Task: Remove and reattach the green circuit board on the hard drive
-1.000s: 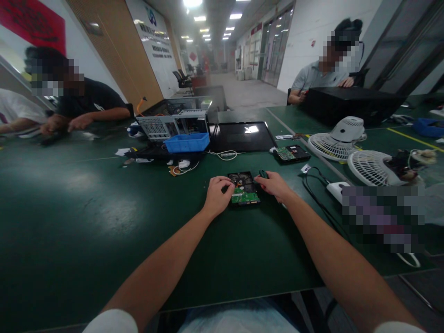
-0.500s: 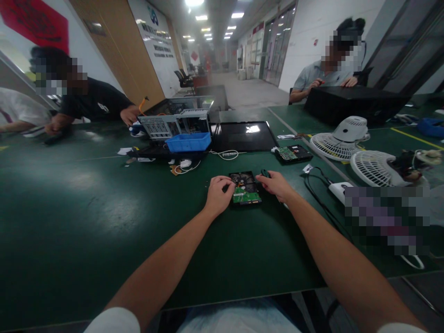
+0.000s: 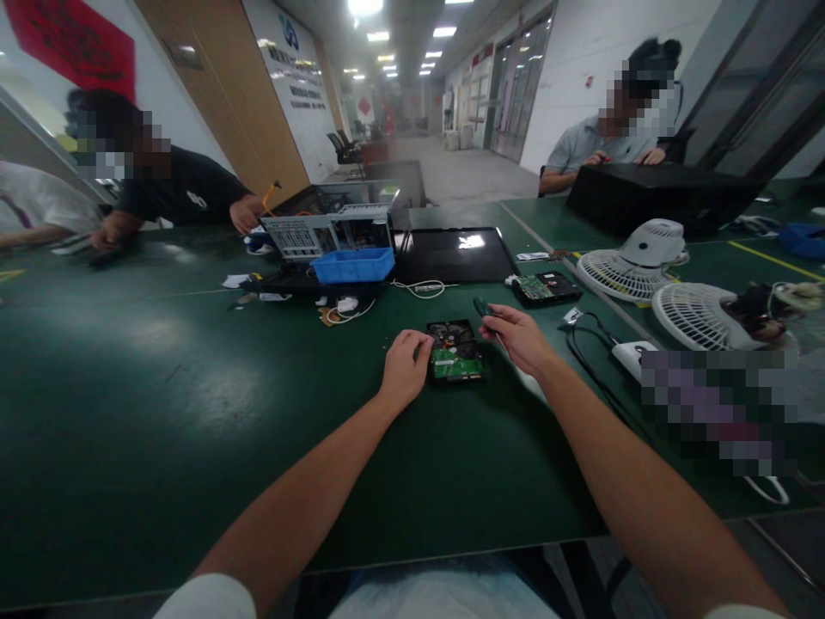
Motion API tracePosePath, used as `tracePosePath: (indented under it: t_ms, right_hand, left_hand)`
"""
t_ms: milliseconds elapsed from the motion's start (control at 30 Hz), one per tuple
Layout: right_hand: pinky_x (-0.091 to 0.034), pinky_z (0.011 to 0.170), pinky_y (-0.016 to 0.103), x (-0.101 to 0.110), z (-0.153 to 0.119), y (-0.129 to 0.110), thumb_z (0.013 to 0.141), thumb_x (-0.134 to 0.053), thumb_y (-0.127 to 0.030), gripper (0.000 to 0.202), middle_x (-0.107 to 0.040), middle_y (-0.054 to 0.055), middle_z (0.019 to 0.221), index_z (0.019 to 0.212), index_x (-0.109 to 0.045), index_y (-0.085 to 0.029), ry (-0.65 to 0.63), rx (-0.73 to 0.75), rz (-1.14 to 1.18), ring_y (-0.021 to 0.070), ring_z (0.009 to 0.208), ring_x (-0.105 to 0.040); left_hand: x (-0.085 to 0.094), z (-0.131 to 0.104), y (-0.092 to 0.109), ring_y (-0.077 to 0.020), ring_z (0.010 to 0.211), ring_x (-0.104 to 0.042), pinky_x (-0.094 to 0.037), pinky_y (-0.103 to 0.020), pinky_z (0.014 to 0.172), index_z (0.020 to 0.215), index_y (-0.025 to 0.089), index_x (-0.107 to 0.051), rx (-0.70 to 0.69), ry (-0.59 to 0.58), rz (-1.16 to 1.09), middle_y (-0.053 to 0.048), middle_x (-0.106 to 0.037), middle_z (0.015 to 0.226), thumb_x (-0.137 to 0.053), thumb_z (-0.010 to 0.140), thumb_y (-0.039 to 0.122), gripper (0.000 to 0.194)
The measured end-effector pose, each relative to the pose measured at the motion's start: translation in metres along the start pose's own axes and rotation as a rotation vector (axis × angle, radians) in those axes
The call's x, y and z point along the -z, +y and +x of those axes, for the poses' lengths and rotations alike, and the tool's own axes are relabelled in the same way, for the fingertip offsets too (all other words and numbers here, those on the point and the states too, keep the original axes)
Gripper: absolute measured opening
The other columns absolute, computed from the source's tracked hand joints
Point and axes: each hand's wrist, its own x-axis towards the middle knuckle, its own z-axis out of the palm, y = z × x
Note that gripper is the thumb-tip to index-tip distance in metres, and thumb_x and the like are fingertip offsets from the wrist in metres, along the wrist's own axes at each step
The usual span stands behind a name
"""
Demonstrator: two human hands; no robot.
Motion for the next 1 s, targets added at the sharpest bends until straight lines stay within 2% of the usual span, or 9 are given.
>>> tracePosePath:
  t_ms: [100, 167, 233, 300, 400, 533, 600, 767, 1000]
  right_hand:
    - [-0.054, 0.064, 0.024, -0.006, -0.009, -0.006, 0.069, -0.089, -0.032, 0.041, -0.074, 0.004, 0.096, 0.103, -0.070, -0.020, -0.110, -0.011, -0.034, 0.0168, 0.082, -0.071]
    - [-0.053, 0.063, 0.025, -0.012, -0.016, -0.009, 0.069, -0.089, -0.036, 0.042, -0.075, 0.005, 0.092, 0.103, -0.070, -0.020, -0.224, -0.039, -0.114, 0.0183, 0.082, -0.071]
    - [-0.053, 0.065, 0.026, -0.020, -0.023, -0.010, 0.071, -0.088, -0.041, 0.042, -0.076, 0.005, 0.091, 0.103, -0.072, -0.019, -0.298, -0.045, -0.188, 0.0185, 0.082, -0.071]
    - [-0.054, 0.068, 0.027, -0.026, -0.027, -0.010, 0.072, -0.087, -0.043, 0.042, -0.076, 0.006, 0.092, 0.103, -0.073, -0.019, -0.349, -0.036, -0.243, 0.0197, 0.086, -0.071]
    - [-0.057, 0.077, 0.031, -0.024, -0.023, -0.011, 0.077, -0.083, -0.047, 0.042, -0.076, 0.008, 0.099, 0.106, -0.074, -0.019, -0.305, 0.007, -0.275, 0.0214, 0.094, -0.071]
    - [-0.054, 0.099, 0.040, -0.007, -0.011, -0.011, 0.086, -0.075, -0.048, 0.040, -0.071, 0.011, 0.126, 0.116, -0.070, -0.021, -0.079, 0.165, -0.395, 0.0249, 0.118, -0.065]
    - [-0.049, 0.107, 0.045, -0.003, -0.010, -0.006, 0.086, -0.076, -0.046, 0.054, -0.062, 0.015, 0.140, 0.132, -0.063, -0.021, -0.034, 0.163, -0.580, 0.0281, 0.128, -0.060]
    - [-0.037, 0.118, 0.053, -0.012, -0.016, 0.014, 0.079, -0.080, -0.055, 0.089, -0.050, 0.021, 0.152, 0.151, -0.046, -0.016, -0.177, 0.196, -0.964, 0.0364, 0.140, -0.048]
    - [-0.034, 0.121, 0.052, -0.014, -0.014, 0.031, 0.085, -0.075, -0.045, 0.082, -0.047, 0.020, 0.156, 0.155, -0.042, -0.016, -0.223, 0.315, -1.045, 0.0345, 0.146, -0.042]
  left_hand:
    - [0.000, 0.003, 0.007, -0.0206, 0.098, -0.065, -0.053, -0.036, 0.088, 0.098, 0.022, -0.068, 0.006, 0.024, -0.073, -0.006, -0.069, 0.102, -0.055, 0.100, 0.034, 0.018]
    - [-0.002, 0.008, 0.014, -0.0195, 0.093, -0.067, -0.054, -0.035, 0.084, 0.108, 0.021, -0.066, 0.049, 0.023, -0.203, -0.007, -0.069, 0.105, -0.062, 0.096, 0.040, 0.023]
    - [-0.006, 0.013, 0.021, -0.0182, 0.087, -0.068, -0.056, -0.033, 0.077, 0.120, 0.021, -0.062, 0.102, -0.017, -0.361, -0.007, -0.070, 0.108, -0.068, 0.091, 0.043, 0.037]
    - [-0.008, 0.019, 0.027, -0.0178, 0.083, -0.069, -0.057, -0.031, 0.073, 0.118, 0.021, -0.064, 0.122, -0.091, -0.448, -0.006, -0.072, 0.104, -0.072, 0.088, 0.045, 0.039]
    - [0.001, 0.034, 0.032, -0.0174, 0.077, -0.069, -0.057, -0.030, 0.068, 0.102, 0.021, -0.070, 0.098, -0.166, -0.464, -0.004, -0.072, 0.093, -0.074, 0.085, 0.045, 0.029]
    - [0.037, 0.061, 0.033, -0.0149, 0.069, -0.067, -0.056, -0.028, 0.064, 0.105, 0.019, -0.070, 0.092, -0.033, -0.396, -0.002, -0.071, 0.085, -0.074, 0.085, 0.043, 0.031]
    - [0.055, 0.072, 0.032, -0.0150, 0.072, -0.067, -0.055, -0.028, 0.065, 0.106, 0.019, -0.069, 0.048, -0.002, -0.308, -0.002, -0.071, 0.086, -0.078, 0.082, 0.042, 0.034]
    - [0.078, 0.079, 0.028, -0.0180, 0.083, -0.070, -0.057, -0.031, 0.073, 0.106, 0.018, -0.065, -0.026, -0.046, -0.305, -0.006, -0.073, 0.095, -0.084, 0.076, 0.037, 0.041]
    - [0.073, 0.074, 0.021, -0.0178, 0.082, -0.069, -0.057, -0.032, 0.074, 0.108, 0.020, -0.065, -0.018, -0.081, -0.309, -0.005, -0.073, 0.097, -0.080, 0.080, 0.038, 0.037]
